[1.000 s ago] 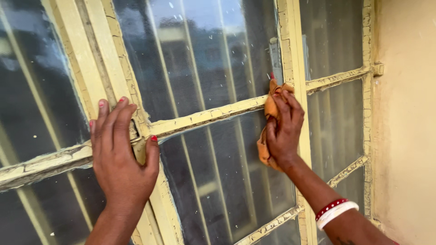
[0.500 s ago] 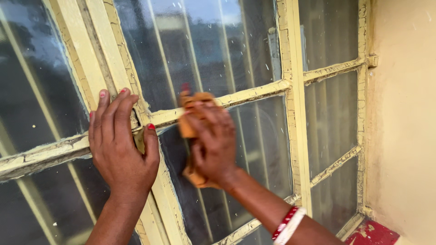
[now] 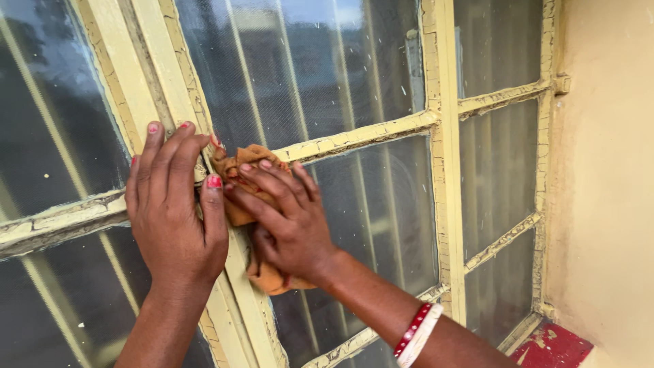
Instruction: The person wipes a window and its frame using a cloth and sprays a liquid from a bottle onto the glass panes.
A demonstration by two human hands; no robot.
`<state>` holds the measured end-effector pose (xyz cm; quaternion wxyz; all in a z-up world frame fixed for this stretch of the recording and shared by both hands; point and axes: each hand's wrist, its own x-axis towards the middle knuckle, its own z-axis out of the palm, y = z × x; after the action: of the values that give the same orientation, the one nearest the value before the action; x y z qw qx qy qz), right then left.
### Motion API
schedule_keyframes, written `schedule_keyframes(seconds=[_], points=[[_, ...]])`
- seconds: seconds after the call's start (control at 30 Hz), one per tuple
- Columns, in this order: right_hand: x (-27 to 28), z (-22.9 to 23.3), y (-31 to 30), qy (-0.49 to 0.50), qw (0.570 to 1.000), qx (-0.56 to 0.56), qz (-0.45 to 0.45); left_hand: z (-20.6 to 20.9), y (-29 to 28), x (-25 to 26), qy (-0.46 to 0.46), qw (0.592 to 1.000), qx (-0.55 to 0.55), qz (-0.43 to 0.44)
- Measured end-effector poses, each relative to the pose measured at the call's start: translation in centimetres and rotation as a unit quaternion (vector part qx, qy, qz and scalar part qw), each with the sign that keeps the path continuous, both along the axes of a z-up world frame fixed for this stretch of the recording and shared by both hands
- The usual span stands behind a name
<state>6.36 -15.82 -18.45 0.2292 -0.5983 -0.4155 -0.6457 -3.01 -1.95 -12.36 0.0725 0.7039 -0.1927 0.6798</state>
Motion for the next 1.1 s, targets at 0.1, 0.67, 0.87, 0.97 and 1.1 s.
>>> schedule_keyframes(seconds=[0.1, 0.67, 0.87, 0.97, 1.1], points=[[0.9, 0.1, -1.3, -0.021, 0.999, -0.007, -0.026, 0.1, 0.4, -0.3, 0.007, 1.0, 0.009, 0.009], [8.6, -1.6, -17.5, 0.075, 0.965, 0.218, -0.122, -3.5, 1.1, 1.1, -0.012, 0.999, 0.008, 0.042], [8.9, -2.3, -17.3, 0.078, 0.956, 0.251, -0.134, -3.6, 1.2, 1.5, -0.01, 0.999, -0.001, 0.043], [8.5, -2.3, -15.6, 0.087, 0.947, 0.29, -0.113, -3.5, 1.2, 1.5, -0.022, 0.999, 0.004, 0.041], [6.5, -2.9, -11.7, 0.11, 0.942, 0.307, -0.082, -3.8, 1.2, 1.4, -0.025, 0.999, 0.009, 0.037]])
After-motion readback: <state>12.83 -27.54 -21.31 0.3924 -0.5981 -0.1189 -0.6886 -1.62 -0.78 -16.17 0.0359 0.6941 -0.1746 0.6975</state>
